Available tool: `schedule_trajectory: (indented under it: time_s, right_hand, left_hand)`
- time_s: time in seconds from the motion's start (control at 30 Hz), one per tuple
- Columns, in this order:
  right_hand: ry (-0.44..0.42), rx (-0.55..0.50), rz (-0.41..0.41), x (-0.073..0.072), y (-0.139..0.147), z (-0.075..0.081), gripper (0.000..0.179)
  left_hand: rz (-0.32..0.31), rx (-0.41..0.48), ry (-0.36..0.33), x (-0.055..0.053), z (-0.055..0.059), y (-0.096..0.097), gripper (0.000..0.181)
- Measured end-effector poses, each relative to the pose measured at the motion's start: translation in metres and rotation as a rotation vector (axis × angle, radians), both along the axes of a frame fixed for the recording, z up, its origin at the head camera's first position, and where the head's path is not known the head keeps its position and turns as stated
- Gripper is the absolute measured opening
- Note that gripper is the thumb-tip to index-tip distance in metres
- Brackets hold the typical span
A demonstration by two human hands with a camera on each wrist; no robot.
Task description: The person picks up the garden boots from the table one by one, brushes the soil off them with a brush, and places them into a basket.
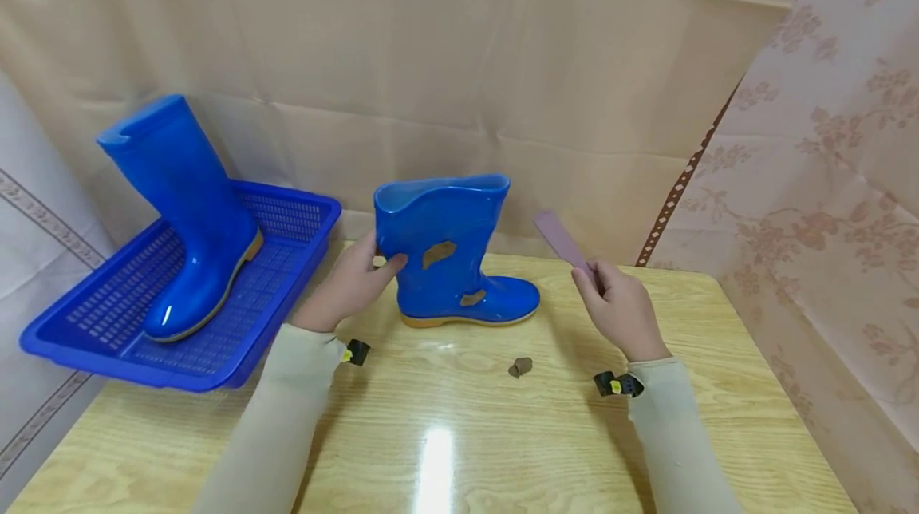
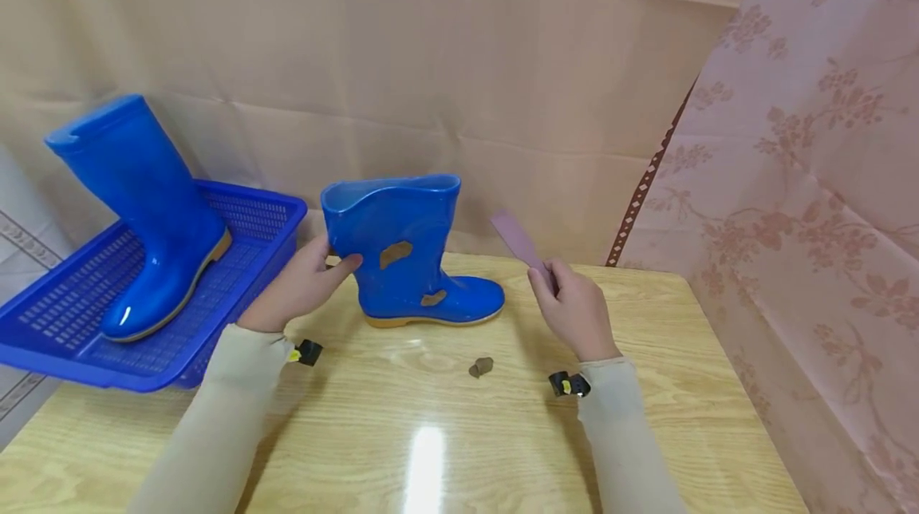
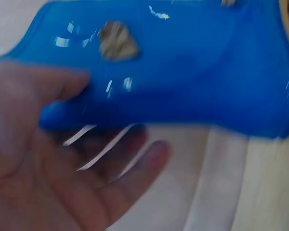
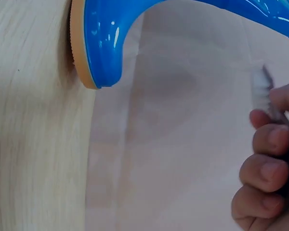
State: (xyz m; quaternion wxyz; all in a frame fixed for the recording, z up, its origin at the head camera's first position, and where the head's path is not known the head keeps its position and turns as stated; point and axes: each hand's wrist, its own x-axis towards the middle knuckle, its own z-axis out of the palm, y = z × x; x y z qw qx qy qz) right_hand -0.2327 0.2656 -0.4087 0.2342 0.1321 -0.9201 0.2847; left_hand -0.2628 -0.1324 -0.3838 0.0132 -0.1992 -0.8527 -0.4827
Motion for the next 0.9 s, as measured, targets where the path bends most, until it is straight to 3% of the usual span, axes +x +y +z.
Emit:
schedule_trajectory:
  time_s: [0.07, 0.13, 0.27, 0.37, 0.53, 0.7, 0.9]
  right_hand:
    - [0.046, -0.002, 0.047, 0.001, 0.001, 0.001, 0.014]
    - [0.07, -0.011, 0.12, 0.001, 0.001, 0.001, 0.006]
    - [0.052, -0.015, 0.281, 0.002, -0.005, 0.002, 0.009]
    - [0.017, 0.027, 0.351, 0.001, -0.013, 0.001, 0.009]
    - [0.009, 0.125, 0.376, -0.001, -0.029, -0.005, 0.004]
    - [0.077, 0.147, 0.369, -0.004, -0.039, -0.009, 0.007]
    - [0.139, 0.168, 0.36, -0.003, -0.04, -0.013, 0.03]
  left_hand:
    - [-0.056, -0.016, -0.009, -0.001, 0.001, -0.007, 0.069]
    - [-0.07, -0.028, -0.024, -0.002, 0.002, -0.012, 0.07]
    - [-0.022, -0.07, -0.021, -0.002, 0.005, -0.015, 0.06]
    - [0.017, -0.087, -0.013, -0.002, 0.005, -0.013, 0.055]
    - [0.065, -0.075, -0.011, 0.0, 0.006, -0.01, 0.057]
    - [0.089, -0.052, -0.024, 0.002, 0.01, -0.009, 0.056]
    - [0.1, -0.051, -0.013, 0.003, 0.013, -0.011, 0.048]
